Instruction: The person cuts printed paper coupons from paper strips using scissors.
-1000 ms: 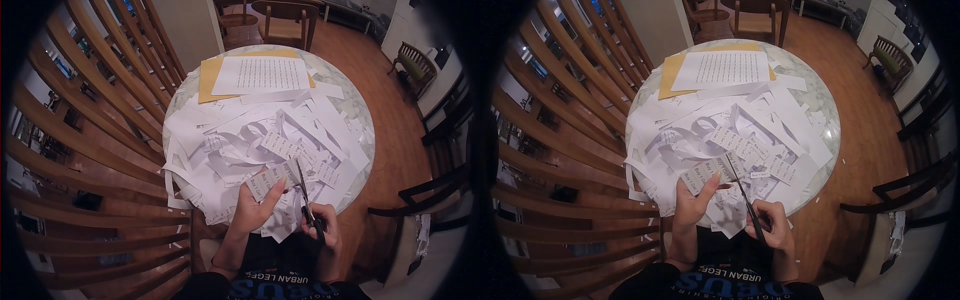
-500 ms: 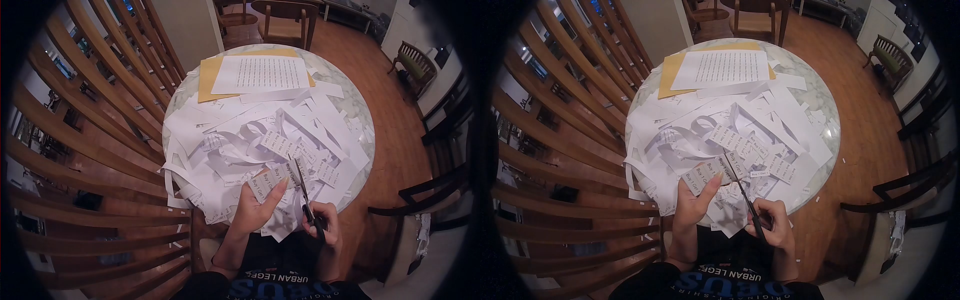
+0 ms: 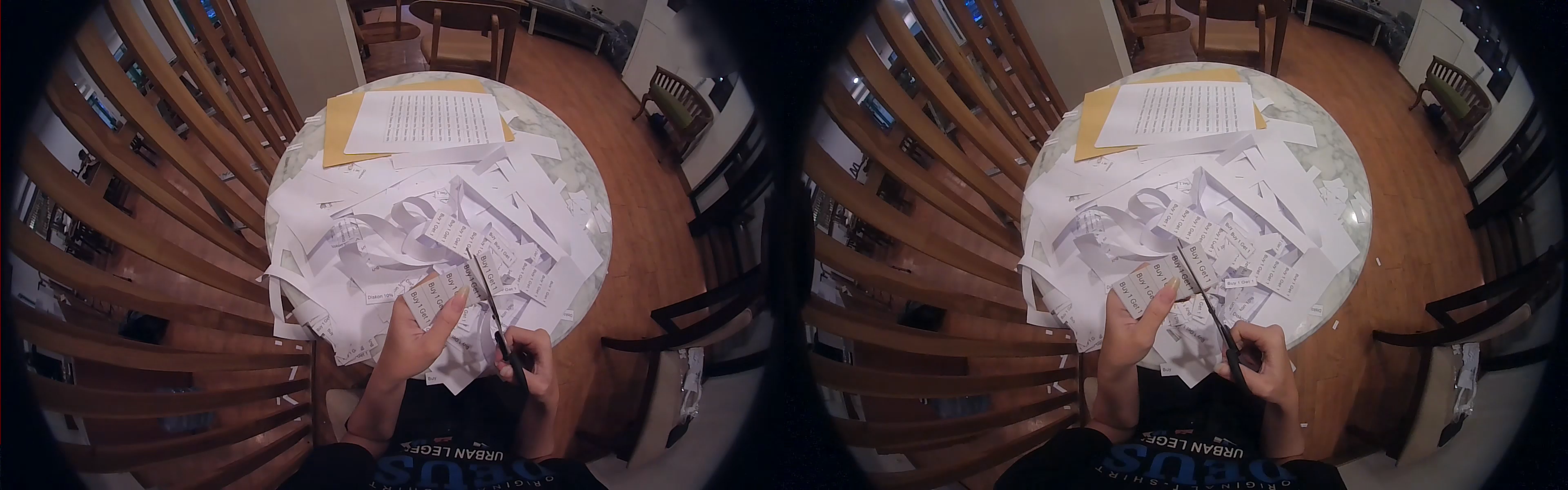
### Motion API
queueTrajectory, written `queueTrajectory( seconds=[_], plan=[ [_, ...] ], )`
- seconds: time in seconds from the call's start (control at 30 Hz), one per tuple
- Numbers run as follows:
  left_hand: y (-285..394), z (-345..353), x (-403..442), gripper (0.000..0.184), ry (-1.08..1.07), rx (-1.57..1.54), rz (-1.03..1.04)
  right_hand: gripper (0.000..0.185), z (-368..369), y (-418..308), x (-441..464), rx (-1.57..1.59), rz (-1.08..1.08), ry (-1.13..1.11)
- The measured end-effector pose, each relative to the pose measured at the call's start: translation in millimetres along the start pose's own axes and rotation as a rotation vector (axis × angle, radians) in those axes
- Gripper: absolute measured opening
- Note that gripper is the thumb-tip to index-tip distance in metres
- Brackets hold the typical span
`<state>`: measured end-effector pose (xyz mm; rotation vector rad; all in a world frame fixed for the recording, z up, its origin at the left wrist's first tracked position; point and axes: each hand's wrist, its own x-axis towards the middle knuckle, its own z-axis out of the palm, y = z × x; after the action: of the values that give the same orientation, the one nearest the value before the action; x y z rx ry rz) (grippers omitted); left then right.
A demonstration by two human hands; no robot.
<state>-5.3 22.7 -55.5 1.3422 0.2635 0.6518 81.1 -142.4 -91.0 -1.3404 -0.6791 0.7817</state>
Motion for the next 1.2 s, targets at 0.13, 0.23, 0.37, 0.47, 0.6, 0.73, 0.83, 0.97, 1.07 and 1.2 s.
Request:
queueTrajectory(
  seconds=[0.13, 0.23, 0.37, 0.47, 0.6, 0.73, 0.83, 0.97, 1.07, 1.2],
  plan=[
    [0, -2, -1, 0.019, 0.001, -0.02, -0.042, 0.03, -2, 0, -1, -0.053, -0.001, 0.008],
    [0, -4, -1, 0.019, -0.009, -0.016, -0.041, 0.028, -4, 0, 0, -0.11, -0.037, 0.003],
    [2, -4, 0, 0.019, -0.009, -0.01, -0.03, 0.026, -1, -1, 0, -0.118, -0.064, 0.016],
    [2, -4, 1, 0.019, -0.006, -0.02, -0.047, 0.025, 1, -3, -1, -0.087, -0.017, 0.027],
    [3, -1, 2, 0.011, 0.005, -0.002, 0.005, 0.023, 0, -2, -1, -0.078, -0.002, 0.029],
    [1, -3, 2, 0.013, 0.002, -0.017, 0.0, 0.022, -2, 0, -1, -0.069, 0.015, 0.041],
    [4, -2, 1, 0.018, 0.021, -0.04, 0.038, 0.021, -2, -3, 0, -0.13, -0.025, 0.053],
    [1, -10, 3, 0.022, 0.02, -0.059, 0.044, 0.019, 1, -12, 1, -0.055, -0.011, 0.109],
    [1, -12, 4, 0.022, 0.011, -0.043, 0.042, 0.019, -2, -13, 1, -0.073, 0.004, 0.098],
    [-1, -12, 4, 0.022, 0.007, -0.036, 0.033, 0.02, -1, -7, 0, -0.094, -0.02, 0.127]
  ],
)
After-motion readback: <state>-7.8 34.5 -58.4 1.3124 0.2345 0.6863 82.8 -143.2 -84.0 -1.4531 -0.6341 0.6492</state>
